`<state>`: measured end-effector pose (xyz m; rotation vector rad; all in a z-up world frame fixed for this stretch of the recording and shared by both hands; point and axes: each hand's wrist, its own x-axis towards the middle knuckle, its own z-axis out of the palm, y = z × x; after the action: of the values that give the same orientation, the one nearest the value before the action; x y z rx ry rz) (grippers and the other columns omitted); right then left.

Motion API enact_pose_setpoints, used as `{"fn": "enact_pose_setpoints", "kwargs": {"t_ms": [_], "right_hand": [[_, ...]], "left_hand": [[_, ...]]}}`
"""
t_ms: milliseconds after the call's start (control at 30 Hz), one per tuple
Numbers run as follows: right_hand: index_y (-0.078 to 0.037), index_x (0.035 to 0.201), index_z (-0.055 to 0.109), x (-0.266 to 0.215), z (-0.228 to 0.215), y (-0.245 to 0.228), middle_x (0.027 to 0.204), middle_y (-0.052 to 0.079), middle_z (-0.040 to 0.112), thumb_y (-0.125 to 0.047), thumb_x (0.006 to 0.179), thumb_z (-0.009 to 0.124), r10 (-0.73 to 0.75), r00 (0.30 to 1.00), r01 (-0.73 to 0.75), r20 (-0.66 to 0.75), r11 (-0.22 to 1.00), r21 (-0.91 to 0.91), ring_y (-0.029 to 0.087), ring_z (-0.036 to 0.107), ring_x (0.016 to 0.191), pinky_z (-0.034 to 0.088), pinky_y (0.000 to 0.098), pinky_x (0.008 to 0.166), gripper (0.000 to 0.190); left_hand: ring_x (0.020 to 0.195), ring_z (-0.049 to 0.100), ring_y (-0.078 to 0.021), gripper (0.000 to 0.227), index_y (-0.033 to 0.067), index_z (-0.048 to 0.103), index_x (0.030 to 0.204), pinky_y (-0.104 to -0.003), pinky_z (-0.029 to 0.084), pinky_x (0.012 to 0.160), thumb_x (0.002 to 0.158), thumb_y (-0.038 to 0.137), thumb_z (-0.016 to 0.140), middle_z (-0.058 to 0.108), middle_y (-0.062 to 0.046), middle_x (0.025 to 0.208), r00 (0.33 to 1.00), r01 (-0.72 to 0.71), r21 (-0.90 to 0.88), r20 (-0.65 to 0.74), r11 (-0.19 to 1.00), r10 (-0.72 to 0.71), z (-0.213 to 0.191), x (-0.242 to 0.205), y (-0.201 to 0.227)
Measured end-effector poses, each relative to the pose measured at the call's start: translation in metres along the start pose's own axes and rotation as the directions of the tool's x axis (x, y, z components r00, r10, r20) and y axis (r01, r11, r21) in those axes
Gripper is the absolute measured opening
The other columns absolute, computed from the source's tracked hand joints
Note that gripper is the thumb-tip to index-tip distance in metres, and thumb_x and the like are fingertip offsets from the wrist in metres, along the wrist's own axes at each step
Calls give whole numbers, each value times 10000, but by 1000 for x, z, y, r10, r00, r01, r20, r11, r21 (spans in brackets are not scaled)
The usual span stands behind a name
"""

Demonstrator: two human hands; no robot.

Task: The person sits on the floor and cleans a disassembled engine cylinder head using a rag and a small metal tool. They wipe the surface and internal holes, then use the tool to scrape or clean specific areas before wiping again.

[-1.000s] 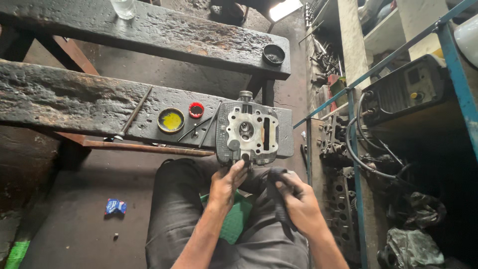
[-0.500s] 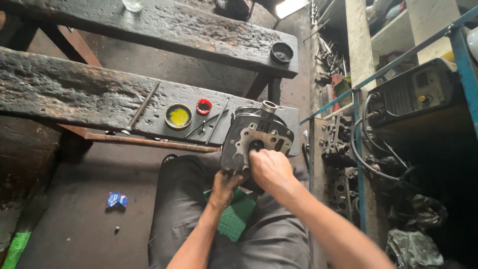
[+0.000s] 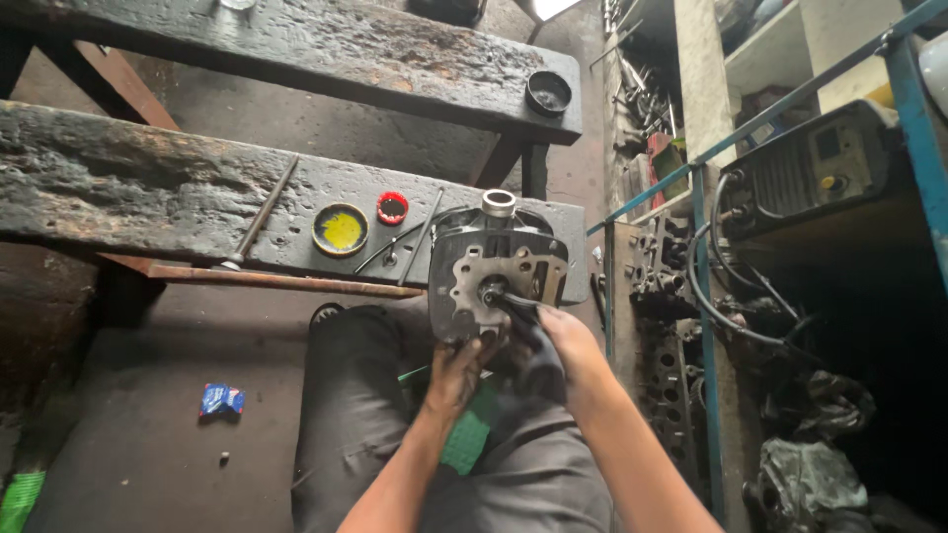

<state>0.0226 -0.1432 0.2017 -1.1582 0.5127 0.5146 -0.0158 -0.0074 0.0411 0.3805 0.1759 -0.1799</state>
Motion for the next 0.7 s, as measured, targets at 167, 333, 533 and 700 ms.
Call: {"fn": "enact_pose_setpoints", "kwargs": {"t_ms": [167,333,533,700], "right_hand": [[-35,1057,760,-13,37,-17,835,91,744,-240,936,698,-161,987,125,-8,794,-595,164,653,642,516,329,575,245],[-69,853,770,-6,68,-24,901,185,735,-153,889,651,-95,931,237,352,-576,-782,352,703,822,573,457,740,150],[-22,802,718,1,51,-17,806,188,707,-191,757,731,-310,835,282,455,-469,-837,378,683,753,541,459,660,176],[-28,964,739,4,27,23,761,68,679,-230,916,623,-61,992,39,-114,982,-187,189,647,645,527,337,580,238]], "left_hand": [[1025,680,-318,408,-41,583,1296,-491,526,926,908,-29,707,664,-194,1157,994,-96,48,51,994,93,-49,19,-29],[1080,689,-204,418,56,605,1225,-451,571,988,831,-26,714,668,-55,1165,998,-62,23,4,998,62,-44,14,-21],[1071,697,-228,402,31,605,1228,-429,581,975,843,0,718,680,-86,1154,998,-63,43,23,997,62,-27,12,-10],[1063,695,-238,411,23,598,1244,-415,587,932,849,1,710,685,-101,1163,1000,-15,103,24,995,12,-29,9,-4]]}}
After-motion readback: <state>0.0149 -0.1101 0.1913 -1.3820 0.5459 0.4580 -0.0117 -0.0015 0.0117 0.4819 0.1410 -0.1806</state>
